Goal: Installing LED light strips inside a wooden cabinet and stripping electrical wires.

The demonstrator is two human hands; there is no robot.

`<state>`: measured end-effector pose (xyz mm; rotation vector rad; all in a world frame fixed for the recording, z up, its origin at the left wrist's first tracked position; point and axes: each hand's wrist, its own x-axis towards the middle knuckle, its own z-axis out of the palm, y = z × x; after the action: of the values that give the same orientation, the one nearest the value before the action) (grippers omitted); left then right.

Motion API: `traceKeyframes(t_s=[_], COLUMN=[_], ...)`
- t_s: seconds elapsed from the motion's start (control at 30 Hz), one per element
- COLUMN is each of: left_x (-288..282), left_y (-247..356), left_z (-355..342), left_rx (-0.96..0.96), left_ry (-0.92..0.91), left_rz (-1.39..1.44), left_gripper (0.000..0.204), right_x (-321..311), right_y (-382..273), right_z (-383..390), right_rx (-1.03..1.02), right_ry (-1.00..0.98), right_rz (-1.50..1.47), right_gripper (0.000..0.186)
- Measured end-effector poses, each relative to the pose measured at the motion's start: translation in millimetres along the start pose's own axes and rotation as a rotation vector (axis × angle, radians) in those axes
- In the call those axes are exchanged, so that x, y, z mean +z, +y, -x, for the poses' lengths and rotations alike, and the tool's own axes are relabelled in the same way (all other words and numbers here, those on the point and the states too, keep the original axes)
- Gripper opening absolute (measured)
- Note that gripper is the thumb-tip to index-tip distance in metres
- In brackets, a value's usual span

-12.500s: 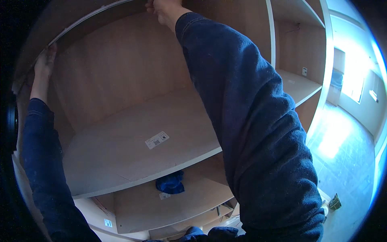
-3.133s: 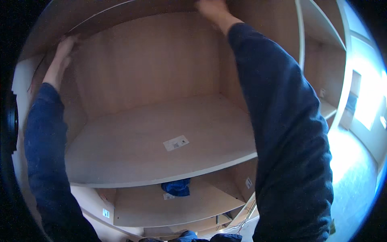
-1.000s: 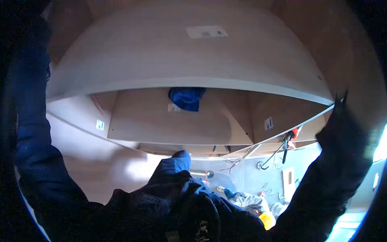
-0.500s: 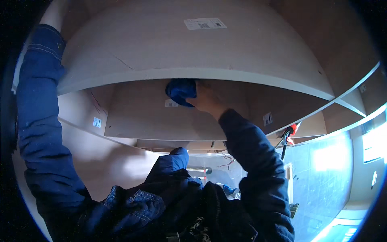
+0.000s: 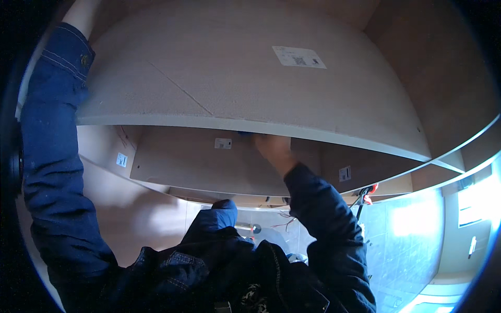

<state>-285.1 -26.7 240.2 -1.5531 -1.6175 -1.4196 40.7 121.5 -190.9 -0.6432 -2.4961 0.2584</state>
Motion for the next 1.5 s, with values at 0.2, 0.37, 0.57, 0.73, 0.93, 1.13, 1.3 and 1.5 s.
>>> traceKeyframes(t_s=[0.2,0.37,0.57,0.73,0.93,1.13,1.3,1.5], left_x=[24,47,45,46,87,107,138,188], left_y=[28,59,129,228,272,277,273,290], left_z=[9,5,1,52,59,22,-31,-82], left_rx=[-0.053,-0.072,0.248,0.357,0.454,0.368,0.158,-0.008], left_ry=[0.004,0.072,-0.074,-0.545,-0.706,-0.553,-0.390,-0.256], left_rz=[0.021,0.186,-0.042,0.477,0.274,0.408,0.597,0.710], left_gripper=[0.051,0.053,0.044,0.059,0.097,0.064,0.035,0.035], right_x=[-114,-210,-310,-374,-416,-454,-489,-541], right_y=[-63,-95,-127,-148,-142,-143,-96,-52], right_z=[38,63,55,20,-34,-56,-67,-70], right_rx=[-0.012,-0.139,-0.364,-0.013,0.075,0.175,-0.261,-0.007], right_ry=[0.170,0.025,0.340,0.565,0.646,0.620,0.950,1.291], right_rz=[-0.378,-0.458,-0.463,-0.441,-0.527,-0.458,0.526,0.815], right_gripper=[0.055,0.053,0.048,0.040,0.032,0.038,0.065,0.059])
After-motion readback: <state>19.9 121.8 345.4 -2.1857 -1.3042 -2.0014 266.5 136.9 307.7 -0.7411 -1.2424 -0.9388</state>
